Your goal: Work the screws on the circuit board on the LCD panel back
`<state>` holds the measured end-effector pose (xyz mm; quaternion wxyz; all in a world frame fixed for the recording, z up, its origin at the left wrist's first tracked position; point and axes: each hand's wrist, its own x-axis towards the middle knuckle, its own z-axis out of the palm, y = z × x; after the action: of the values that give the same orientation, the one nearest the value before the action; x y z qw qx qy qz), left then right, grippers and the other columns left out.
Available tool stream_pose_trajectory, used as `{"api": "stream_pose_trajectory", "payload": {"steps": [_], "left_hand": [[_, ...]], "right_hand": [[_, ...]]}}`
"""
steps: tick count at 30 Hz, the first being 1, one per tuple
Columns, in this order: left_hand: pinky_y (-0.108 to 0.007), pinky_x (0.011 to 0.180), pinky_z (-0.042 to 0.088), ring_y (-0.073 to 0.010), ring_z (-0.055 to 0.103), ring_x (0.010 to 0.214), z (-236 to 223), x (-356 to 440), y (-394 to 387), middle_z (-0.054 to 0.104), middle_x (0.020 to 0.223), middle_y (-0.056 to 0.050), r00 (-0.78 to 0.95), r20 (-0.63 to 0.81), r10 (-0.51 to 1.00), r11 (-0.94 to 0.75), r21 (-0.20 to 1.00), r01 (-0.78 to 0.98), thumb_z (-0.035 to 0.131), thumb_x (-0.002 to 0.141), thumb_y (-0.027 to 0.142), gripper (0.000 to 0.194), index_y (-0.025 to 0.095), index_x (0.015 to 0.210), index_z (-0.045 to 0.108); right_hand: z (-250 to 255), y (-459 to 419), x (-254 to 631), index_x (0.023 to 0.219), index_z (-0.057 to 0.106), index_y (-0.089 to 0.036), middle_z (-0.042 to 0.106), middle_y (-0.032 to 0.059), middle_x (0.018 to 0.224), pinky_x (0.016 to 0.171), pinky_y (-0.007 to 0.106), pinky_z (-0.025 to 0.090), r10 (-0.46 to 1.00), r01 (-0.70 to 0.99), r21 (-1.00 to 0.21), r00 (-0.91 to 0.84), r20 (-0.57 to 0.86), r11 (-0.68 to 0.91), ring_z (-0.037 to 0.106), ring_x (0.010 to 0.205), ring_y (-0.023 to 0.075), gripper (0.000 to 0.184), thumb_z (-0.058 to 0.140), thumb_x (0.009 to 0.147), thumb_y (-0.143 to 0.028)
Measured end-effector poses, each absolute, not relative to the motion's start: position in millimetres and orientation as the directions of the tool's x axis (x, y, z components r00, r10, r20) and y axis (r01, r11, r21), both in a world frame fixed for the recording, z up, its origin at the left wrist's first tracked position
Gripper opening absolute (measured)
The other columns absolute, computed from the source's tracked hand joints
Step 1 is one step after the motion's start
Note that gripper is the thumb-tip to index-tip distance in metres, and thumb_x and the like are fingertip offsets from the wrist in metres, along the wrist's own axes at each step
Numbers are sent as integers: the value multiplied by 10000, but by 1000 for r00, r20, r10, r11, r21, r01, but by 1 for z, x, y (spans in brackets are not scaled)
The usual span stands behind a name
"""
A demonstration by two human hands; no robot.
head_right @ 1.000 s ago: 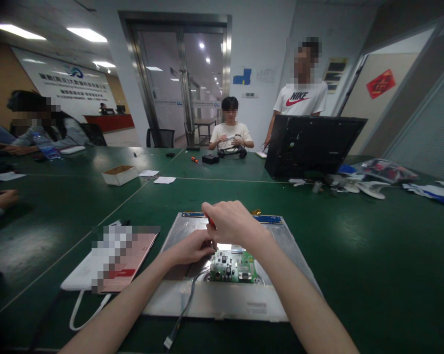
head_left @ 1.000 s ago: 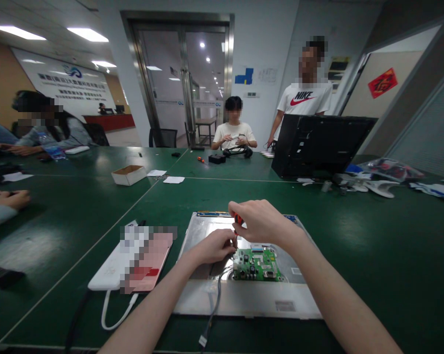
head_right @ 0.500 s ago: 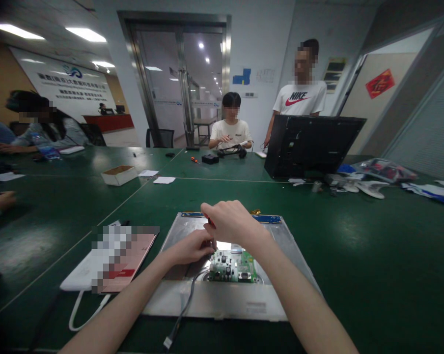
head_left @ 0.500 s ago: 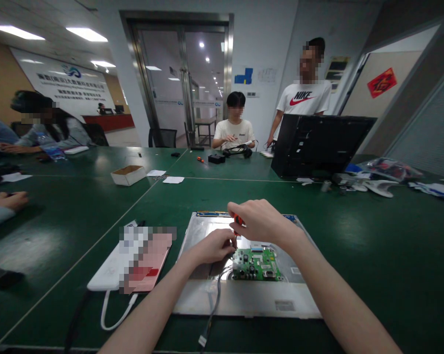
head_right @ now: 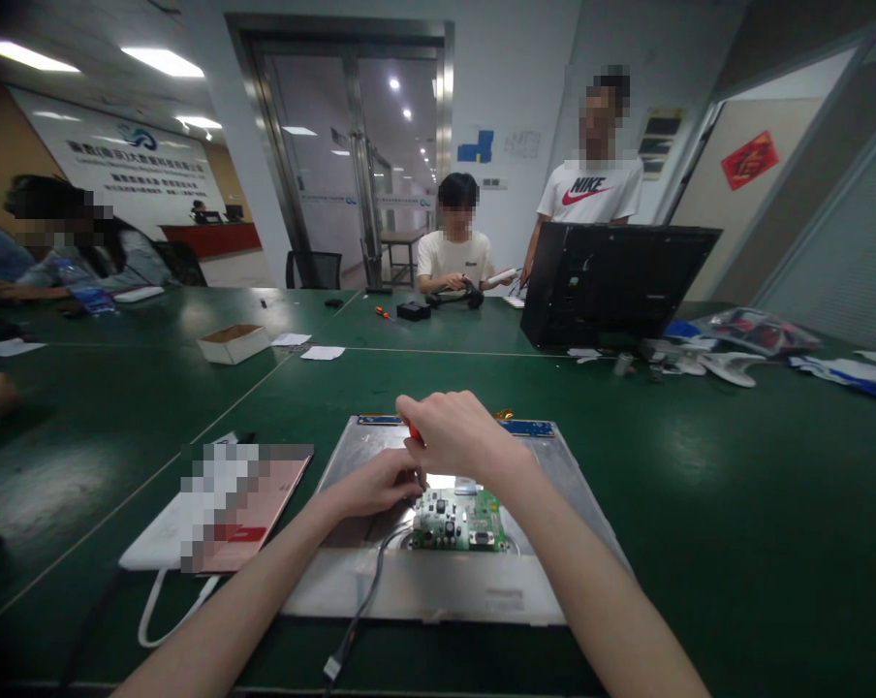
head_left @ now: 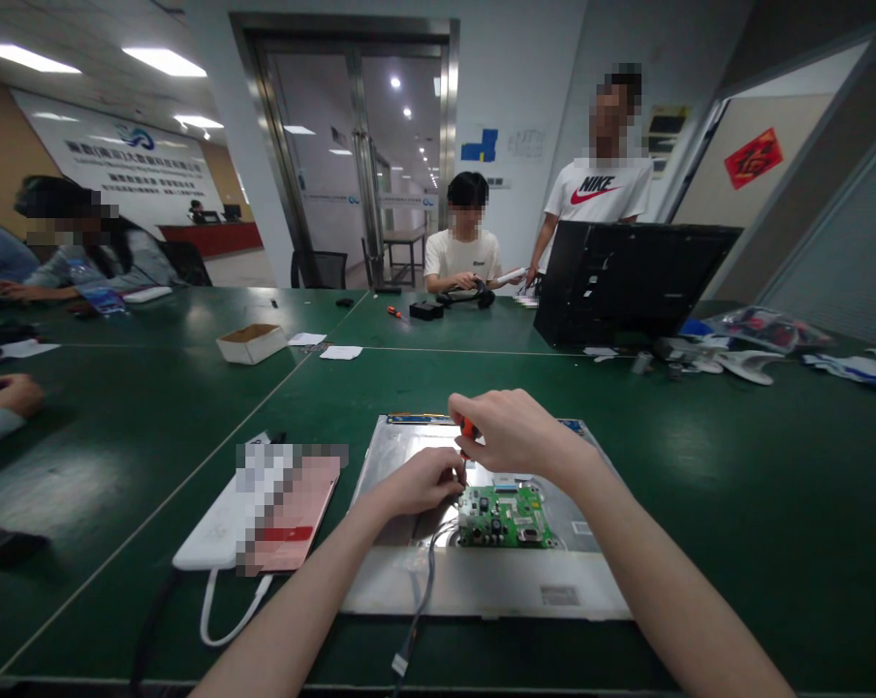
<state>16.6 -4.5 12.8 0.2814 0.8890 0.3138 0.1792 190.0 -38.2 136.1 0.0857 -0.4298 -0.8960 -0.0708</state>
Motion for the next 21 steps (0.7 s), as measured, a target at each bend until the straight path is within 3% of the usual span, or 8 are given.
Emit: {"api": "stream_pose_trajectory", "payload": {"steps": [13, 21], "left_hand": [[-230, 644, 403, -144, 565, 698, 14, 17, -5, 643, 761, -10, 732, 137, 667, -635, 618, 464, 569, 744, 62, 132, 153, 797, 649], [-227, 625, 397, -136, 552, 675, 13, 16, -5, 631, 760, -10, 729, 149, 668, -637, 621, 457, 579, 744, 81, 118, 150, 810, 647]], "right_hand": [[137, -36, 189, 908, 606, -213, 679, 25, 726, 506, 272, 169, 784, 814, 116, -580, 221, 570, 573, 594, 139, 201, 599, 828, -397], [140, -36, 191, 913, 588, -216, 685, 19, 727, 497, 262, 168, 776, 811, 125, -584, 238, 572, 573, 594, 141, 193, 589, 838, -394]]}}
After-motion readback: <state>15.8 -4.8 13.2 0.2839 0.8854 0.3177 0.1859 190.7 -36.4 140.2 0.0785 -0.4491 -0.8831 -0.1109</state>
